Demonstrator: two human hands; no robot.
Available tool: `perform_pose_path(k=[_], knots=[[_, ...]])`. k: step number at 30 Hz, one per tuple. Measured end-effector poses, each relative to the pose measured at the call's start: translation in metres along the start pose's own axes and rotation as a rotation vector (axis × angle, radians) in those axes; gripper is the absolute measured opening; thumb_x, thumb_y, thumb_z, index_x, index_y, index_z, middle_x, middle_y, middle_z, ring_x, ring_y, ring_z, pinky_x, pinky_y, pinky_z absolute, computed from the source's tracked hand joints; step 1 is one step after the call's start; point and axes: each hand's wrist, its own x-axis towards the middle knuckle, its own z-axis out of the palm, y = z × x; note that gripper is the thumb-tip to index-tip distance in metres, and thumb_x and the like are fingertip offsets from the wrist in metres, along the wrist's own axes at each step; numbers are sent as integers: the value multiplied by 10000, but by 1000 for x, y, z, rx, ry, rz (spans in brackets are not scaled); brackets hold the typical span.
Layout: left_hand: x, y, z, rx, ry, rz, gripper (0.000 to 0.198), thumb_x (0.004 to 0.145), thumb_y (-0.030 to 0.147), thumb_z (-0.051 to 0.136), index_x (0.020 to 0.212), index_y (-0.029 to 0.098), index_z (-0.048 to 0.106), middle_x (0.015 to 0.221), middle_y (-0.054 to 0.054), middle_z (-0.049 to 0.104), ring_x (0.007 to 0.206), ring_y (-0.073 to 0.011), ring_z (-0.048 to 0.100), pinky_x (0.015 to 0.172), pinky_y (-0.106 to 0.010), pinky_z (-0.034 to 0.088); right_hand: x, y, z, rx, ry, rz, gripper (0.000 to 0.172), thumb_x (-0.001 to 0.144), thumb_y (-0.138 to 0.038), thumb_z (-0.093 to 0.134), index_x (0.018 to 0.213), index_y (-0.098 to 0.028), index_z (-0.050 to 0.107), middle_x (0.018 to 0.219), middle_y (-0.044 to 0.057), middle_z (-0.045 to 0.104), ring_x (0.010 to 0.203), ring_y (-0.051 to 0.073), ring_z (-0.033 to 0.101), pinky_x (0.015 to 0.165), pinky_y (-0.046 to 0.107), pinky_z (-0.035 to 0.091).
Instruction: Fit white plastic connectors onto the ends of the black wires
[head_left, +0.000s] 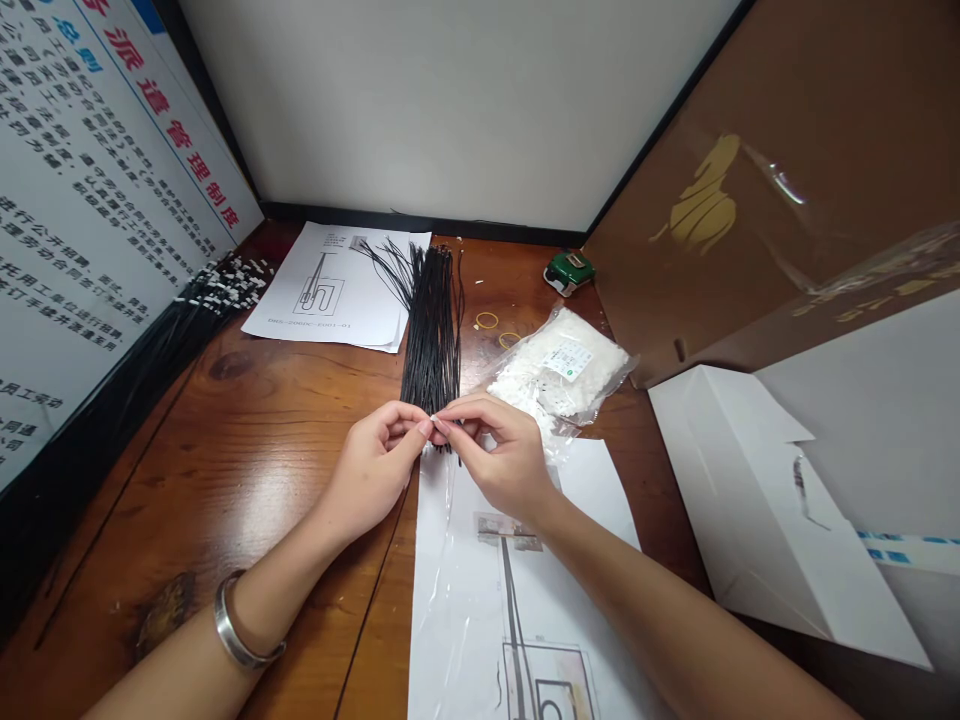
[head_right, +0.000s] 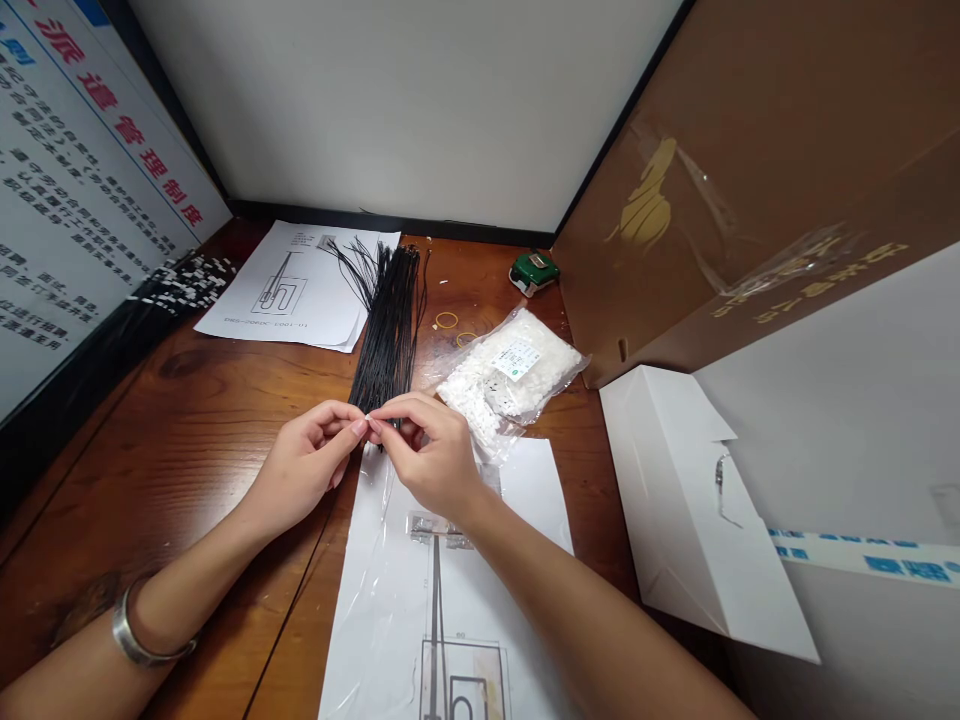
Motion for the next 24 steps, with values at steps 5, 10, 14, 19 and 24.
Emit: perform_pose_path(k=[5,10,14,19,24], knots=[[0,2,1,-13,9,-12,169,813,316,600,817,148,612,542,63,484,426,-62,356,430,-207,273,0,0,0,1,18,2,82,813,-149,629,767,-196,678,730,27,678,605,119,609,488,267,463],[0,2,0,-35,1,-24,188,807,332,612,803,144,620,528,67,475,422,-61,347,419,-205,262,-1,0,1,28,13,-2,94,797,-129,639,744,-196,677,738,28,674,613,122,615,485,265,463],[0,3,0,-22,16,-34,185,793,323,620,789,138,623,531,63,484,423,-56,346,409,-203,243,0,0,1,37,3,6,98,786,-118,645,734,-194,677,728,30,672,625,128,617,481,264,460],[-1,2,2,2,43,-50,179,774,306,623,774,127,625,520,57,498,416,-54,353,398,-199,228,-1,1,1,32,-8,18,112,784,-115,640,717,-196,681,714,32,671,631,137,617,478,267,456],[-1,3,3,-13,65,-53,183,760,309,633,764,125,627,545,49,526,413,-49,367,392,-188,244,-2,1,2,24,7,16,95,782,-127,648,728,-194,689,712,33,679,636,138,620,479,265,449]])
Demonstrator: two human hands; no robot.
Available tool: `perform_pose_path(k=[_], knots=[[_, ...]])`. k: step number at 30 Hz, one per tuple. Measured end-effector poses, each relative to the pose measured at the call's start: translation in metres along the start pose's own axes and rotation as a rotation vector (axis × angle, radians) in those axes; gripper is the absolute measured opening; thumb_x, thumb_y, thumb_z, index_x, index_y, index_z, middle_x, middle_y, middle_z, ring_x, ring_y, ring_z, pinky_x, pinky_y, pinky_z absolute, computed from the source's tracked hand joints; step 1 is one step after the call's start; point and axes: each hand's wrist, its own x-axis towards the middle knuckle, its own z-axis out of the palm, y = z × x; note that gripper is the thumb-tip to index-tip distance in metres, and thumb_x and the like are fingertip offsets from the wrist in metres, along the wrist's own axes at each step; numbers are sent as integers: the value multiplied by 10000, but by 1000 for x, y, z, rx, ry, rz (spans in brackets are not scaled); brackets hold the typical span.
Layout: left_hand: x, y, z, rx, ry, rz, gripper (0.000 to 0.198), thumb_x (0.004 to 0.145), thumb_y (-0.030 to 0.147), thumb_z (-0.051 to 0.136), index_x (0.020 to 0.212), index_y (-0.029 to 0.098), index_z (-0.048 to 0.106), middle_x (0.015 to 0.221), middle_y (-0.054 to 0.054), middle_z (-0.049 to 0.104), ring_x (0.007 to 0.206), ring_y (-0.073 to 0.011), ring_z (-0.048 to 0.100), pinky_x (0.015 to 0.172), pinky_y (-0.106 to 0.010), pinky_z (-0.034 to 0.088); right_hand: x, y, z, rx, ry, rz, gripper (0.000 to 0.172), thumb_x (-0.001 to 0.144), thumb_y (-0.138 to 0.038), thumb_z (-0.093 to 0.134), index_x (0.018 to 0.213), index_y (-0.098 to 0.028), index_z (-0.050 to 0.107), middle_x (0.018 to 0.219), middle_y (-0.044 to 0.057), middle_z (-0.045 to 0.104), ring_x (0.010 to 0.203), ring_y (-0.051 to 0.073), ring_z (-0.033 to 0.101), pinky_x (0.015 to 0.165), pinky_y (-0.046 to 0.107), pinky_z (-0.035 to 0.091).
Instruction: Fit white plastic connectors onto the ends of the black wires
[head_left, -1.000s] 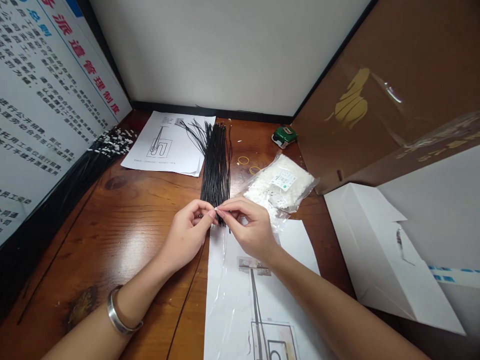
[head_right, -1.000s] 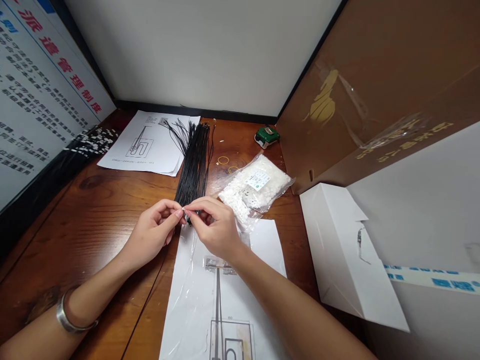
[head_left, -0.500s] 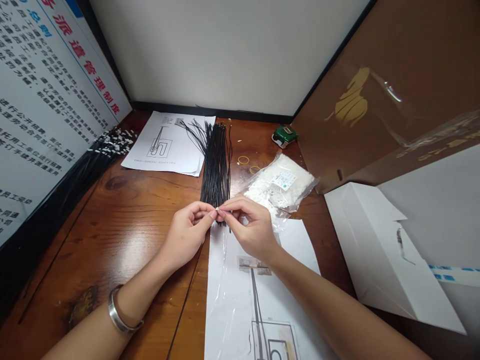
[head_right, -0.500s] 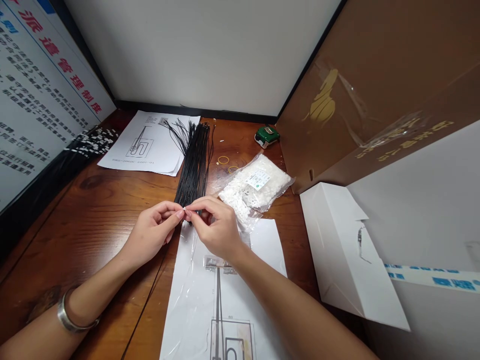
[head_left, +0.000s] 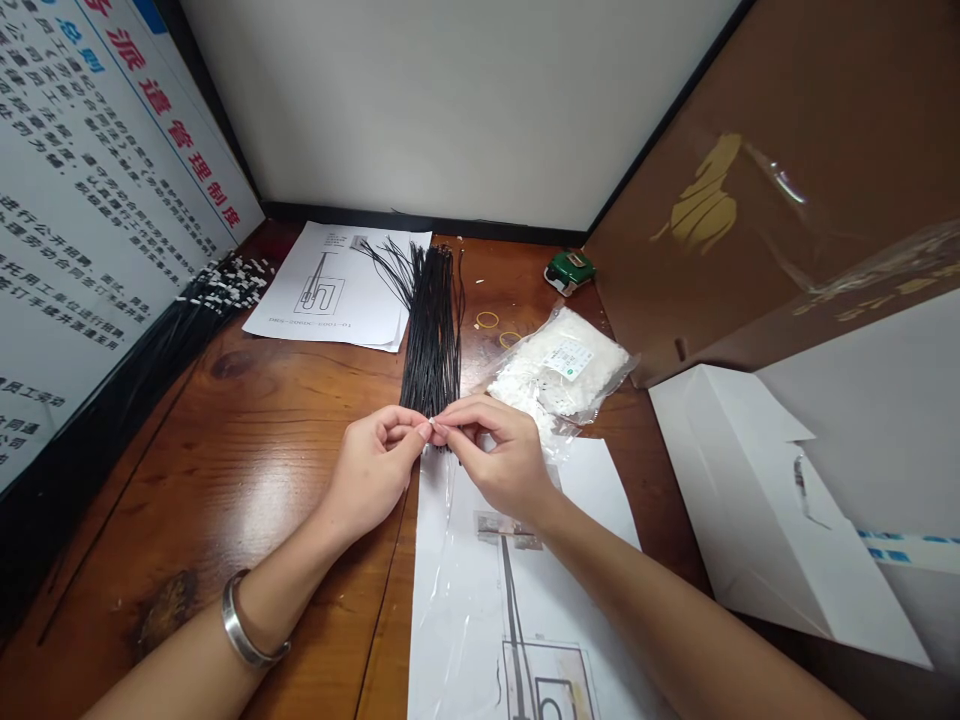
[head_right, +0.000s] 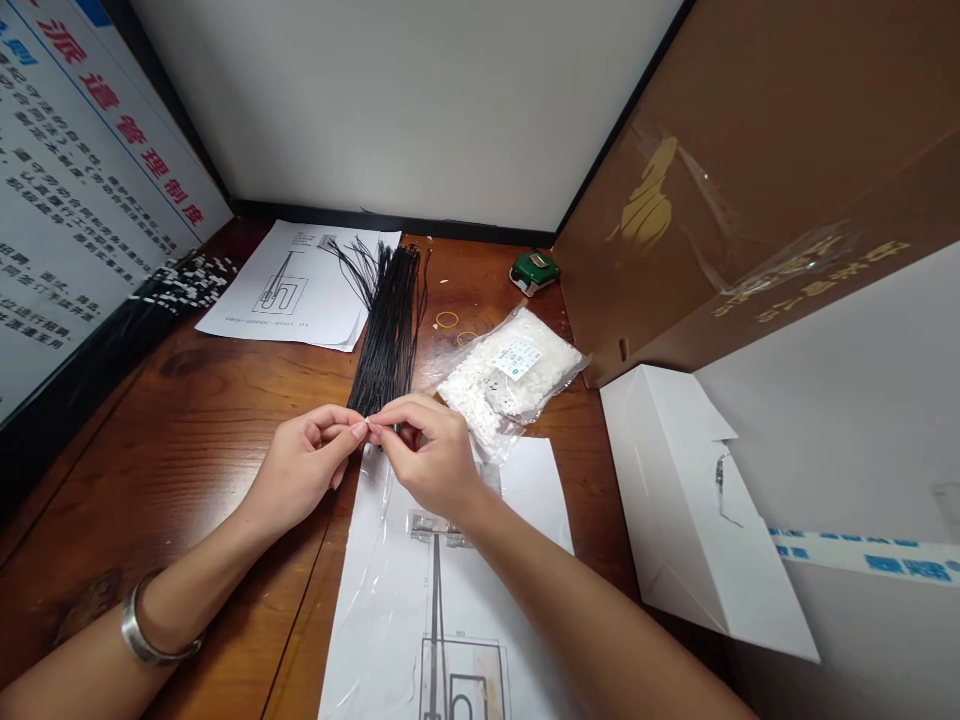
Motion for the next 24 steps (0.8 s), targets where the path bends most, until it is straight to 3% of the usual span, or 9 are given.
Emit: perform_pose_path(k=[16,24], knots=[[0,2,1,-35,7,1,165,750,302,665,744,138,645,563,28,585,409,-60,394,400,-191,292,-2,2,0,-10,7,164,51,803,-212,639,785,-182,677,696,30,702,510,109,551,490,280,448],[0,3,0,-36,2,24,150,766,289,654,762,140,641,690,-20,671,453,-66,449,428,-197,318,1,3,-1,-64,-11,88,99,829,-210,610,795,-189,700,771,32,693,533,98,510,486,269,419]])
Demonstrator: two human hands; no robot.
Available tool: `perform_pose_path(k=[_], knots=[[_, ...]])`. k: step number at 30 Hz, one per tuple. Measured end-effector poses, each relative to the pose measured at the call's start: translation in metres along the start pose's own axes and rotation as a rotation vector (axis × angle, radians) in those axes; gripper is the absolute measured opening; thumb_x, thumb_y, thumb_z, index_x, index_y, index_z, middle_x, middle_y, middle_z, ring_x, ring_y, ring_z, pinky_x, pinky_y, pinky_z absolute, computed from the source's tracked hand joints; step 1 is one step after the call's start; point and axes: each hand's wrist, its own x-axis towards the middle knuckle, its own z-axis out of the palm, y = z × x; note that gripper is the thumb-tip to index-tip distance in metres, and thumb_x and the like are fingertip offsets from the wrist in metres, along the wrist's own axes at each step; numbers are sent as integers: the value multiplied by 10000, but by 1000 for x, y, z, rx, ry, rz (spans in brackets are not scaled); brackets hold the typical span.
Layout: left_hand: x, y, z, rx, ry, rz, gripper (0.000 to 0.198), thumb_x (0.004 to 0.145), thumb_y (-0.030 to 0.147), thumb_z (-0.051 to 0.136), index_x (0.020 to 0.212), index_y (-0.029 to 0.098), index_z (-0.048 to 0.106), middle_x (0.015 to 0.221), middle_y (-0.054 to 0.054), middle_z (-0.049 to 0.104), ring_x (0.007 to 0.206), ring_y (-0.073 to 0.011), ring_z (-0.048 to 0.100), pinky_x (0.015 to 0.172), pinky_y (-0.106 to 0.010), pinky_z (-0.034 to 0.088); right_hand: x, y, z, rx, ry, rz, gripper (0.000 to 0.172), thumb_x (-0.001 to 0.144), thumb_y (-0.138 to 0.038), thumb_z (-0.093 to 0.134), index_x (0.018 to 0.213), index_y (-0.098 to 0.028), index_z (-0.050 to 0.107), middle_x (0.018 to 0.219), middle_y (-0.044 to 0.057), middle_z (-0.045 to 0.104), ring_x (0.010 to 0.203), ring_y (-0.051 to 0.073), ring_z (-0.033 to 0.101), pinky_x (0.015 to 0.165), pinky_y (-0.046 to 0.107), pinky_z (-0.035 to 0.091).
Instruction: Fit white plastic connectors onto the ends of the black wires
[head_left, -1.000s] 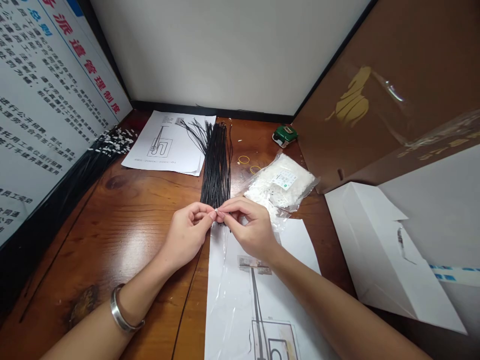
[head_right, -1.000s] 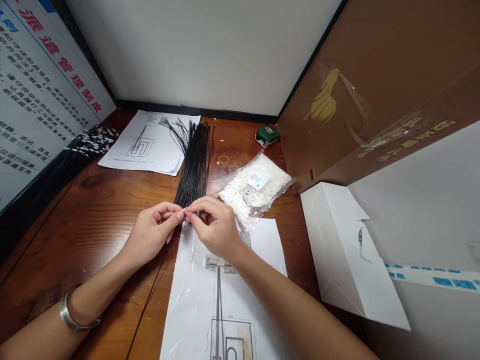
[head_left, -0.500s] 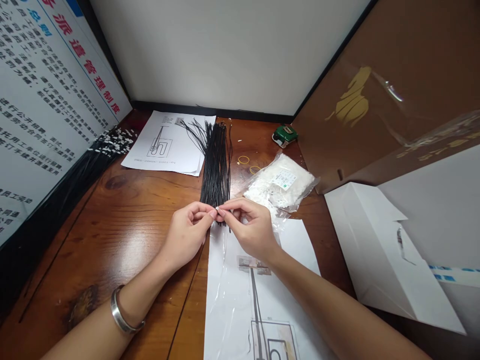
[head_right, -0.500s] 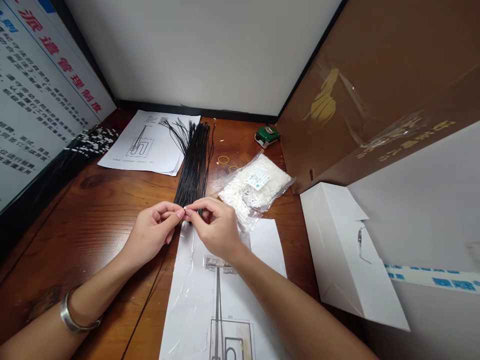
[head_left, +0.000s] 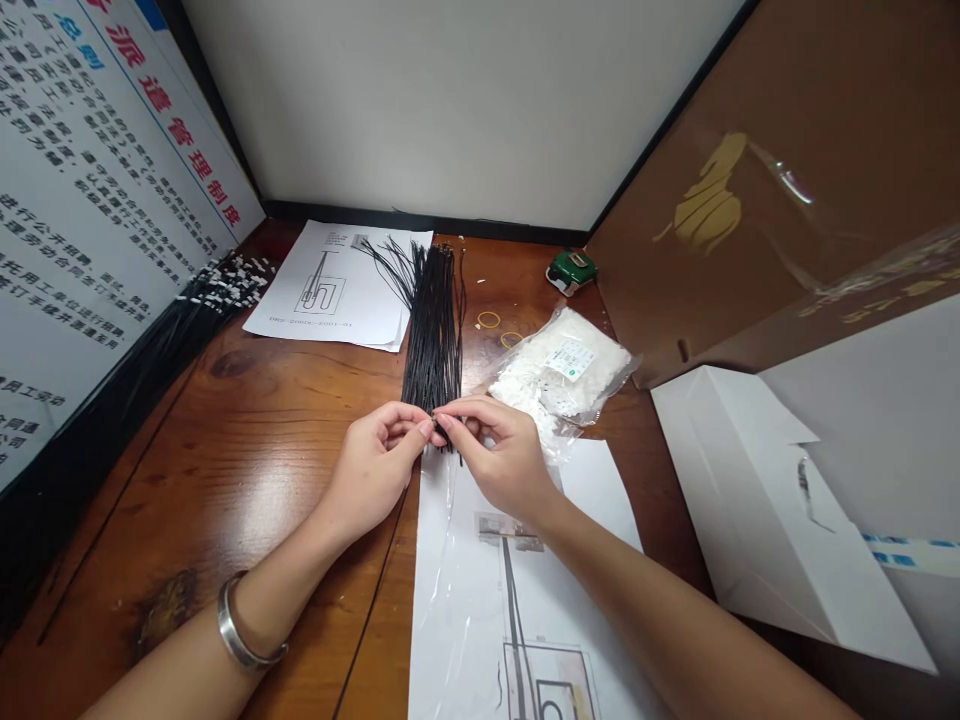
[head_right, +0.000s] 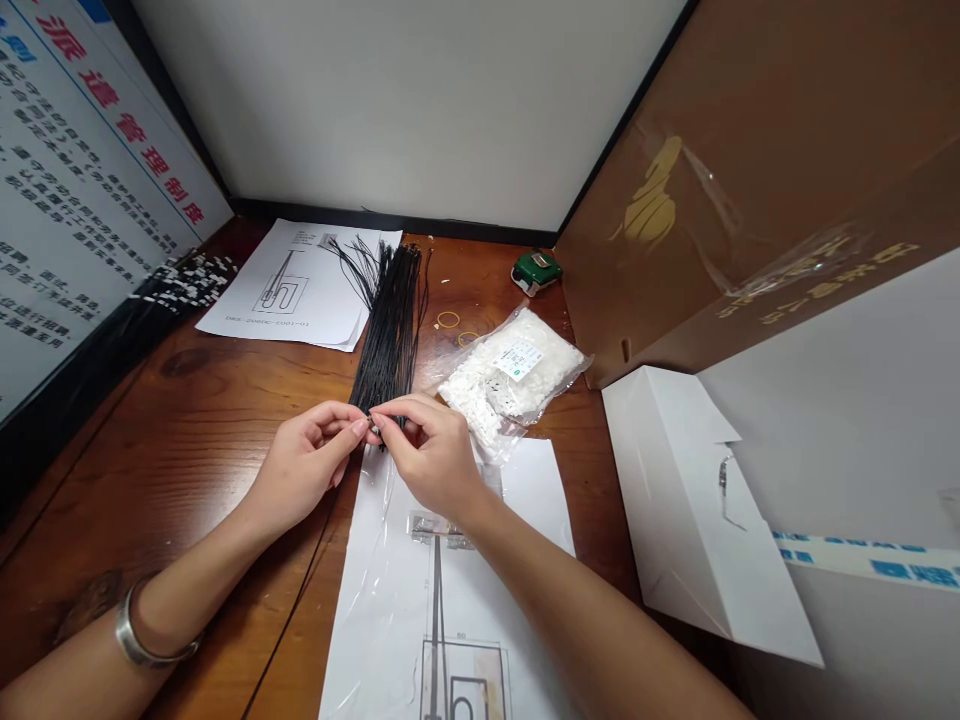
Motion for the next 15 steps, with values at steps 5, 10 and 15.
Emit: perform_pose_path(k=[5,10,15], knots=[[1,1,0,-97,42,0,182,775,315,643,764,146,577,695,-7,652,385,-40,394,369,-188,285,0,1,-1,-81,46,3,92,829,-190,598,814,-192,689,753,20,664,488,90,436,473,272,389],[5,-3,-3,-203,68,0,212,781,339,647,796,158,538,676,18,625,360,-26,363,351,-176,274,0,-1,-1,-298,-58,-132,163,786,-107,565,827,-205,689,815,49,641,706,172,555,651,341,441],[7,-6,-5,-260,88,-9,222,772,353,648,792,165,531,653,35,602,352,-24,351,338,-167,257,-1,-4,0,-486,-111,-120,88,753,-157,616,789,-209,677,728,31,591,771,215,546,712,375,366]])
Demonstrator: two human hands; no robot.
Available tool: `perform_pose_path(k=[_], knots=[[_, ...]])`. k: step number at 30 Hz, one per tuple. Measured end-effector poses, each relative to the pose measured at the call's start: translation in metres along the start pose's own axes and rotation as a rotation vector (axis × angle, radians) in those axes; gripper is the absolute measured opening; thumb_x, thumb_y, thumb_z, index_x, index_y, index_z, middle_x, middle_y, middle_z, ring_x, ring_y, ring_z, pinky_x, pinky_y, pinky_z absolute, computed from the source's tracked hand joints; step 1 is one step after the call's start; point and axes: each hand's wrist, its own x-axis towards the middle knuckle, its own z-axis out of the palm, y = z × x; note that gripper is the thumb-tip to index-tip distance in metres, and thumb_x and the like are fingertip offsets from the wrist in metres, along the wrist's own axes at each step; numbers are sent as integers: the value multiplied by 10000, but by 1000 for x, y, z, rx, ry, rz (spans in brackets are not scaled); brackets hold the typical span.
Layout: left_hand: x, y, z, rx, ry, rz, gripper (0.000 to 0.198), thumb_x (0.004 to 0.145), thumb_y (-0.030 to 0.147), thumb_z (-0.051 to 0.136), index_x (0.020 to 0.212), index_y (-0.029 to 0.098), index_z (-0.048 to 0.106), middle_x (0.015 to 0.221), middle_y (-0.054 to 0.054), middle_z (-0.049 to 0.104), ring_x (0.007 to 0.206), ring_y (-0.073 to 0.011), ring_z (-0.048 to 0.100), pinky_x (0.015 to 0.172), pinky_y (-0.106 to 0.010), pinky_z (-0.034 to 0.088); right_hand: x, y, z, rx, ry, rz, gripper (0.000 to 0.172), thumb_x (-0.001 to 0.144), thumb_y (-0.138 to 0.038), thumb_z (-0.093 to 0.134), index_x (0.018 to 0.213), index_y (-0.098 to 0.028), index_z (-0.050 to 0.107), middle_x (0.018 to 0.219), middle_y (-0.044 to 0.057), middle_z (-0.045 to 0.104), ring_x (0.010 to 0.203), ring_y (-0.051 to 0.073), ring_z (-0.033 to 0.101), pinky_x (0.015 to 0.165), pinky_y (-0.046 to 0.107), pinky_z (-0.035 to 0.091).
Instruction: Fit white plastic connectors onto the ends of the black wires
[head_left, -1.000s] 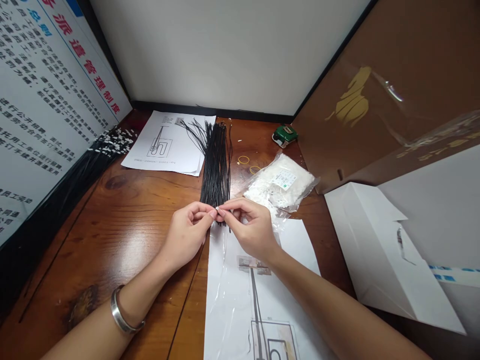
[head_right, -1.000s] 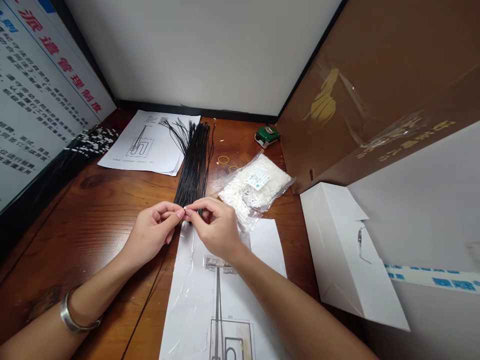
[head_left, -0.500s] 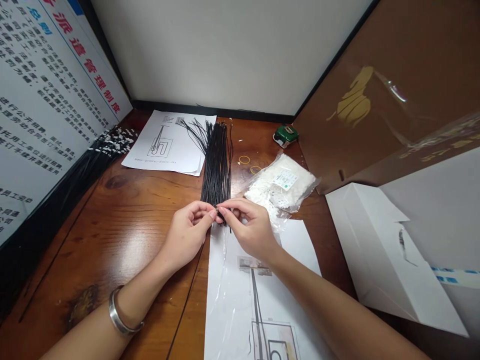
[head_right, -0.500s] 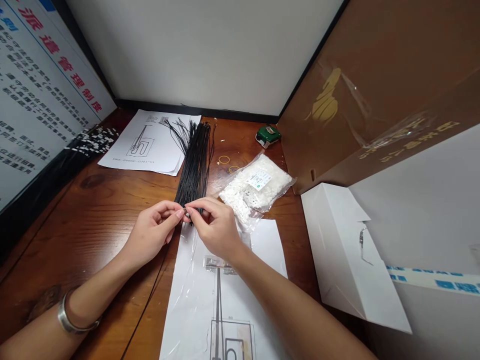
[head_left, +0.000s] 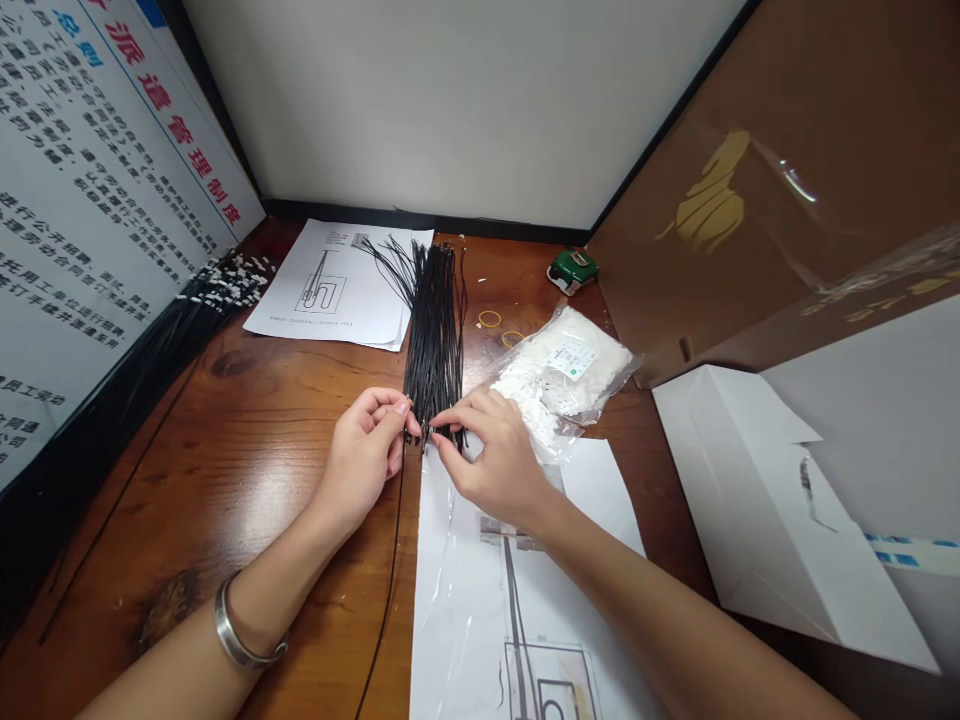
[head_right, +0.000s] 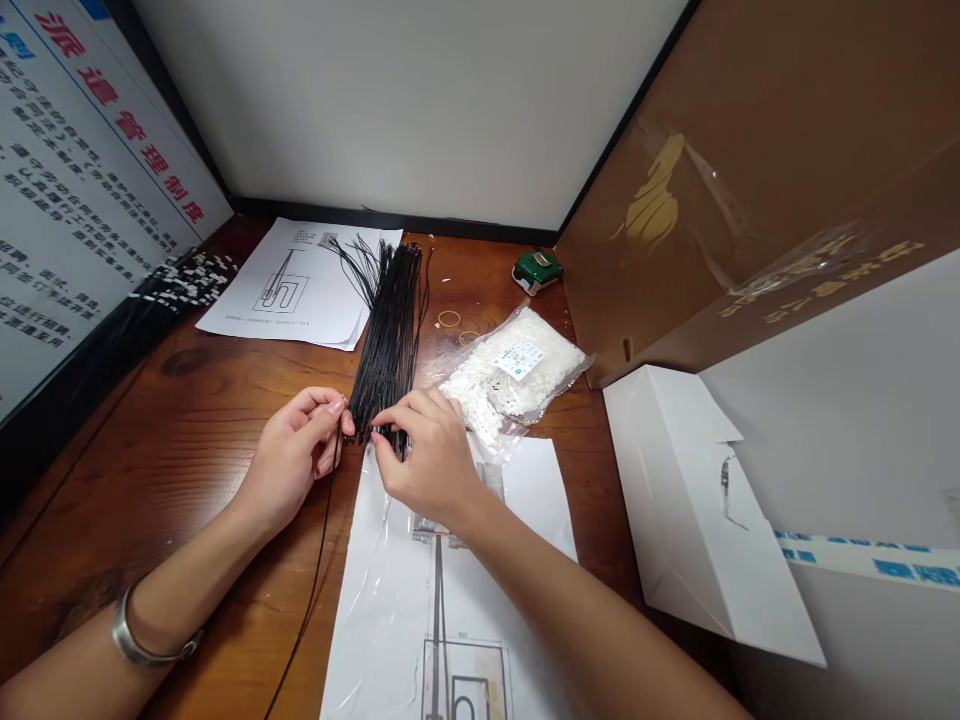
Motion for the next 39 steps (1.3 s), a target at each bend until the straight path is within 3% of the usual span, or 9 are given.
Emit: perform_pose_path(k=[13,25,39], knots=[[-2,3,2,60,-40,0,224,781,361,643,773,165,534,636,34,594,366,-31,363,359,-180,264,-1,2,2,-8,-61,33,84,744,-126,621,743,-203,654,666,2,548,716,183,507,705,346,336],[-4,1,3,140,-71,1,195,816,335,610,802,150,549,648,24,592,392,-34,355,372,-174,267,1,4,-2,341,182,83,54,805,-193,650,791,-220,694,655,-1,558,651,159,535,616,328,442],[-6,4,0,265,-162,27,195,819,336,607,814,142,620,644,6,608,465,-66,400,452,-216,297,2,0,-3,415,192,-26,98,798,-141,653,811,-233,685,703,-9,581,637,126,548,583,292,460]])
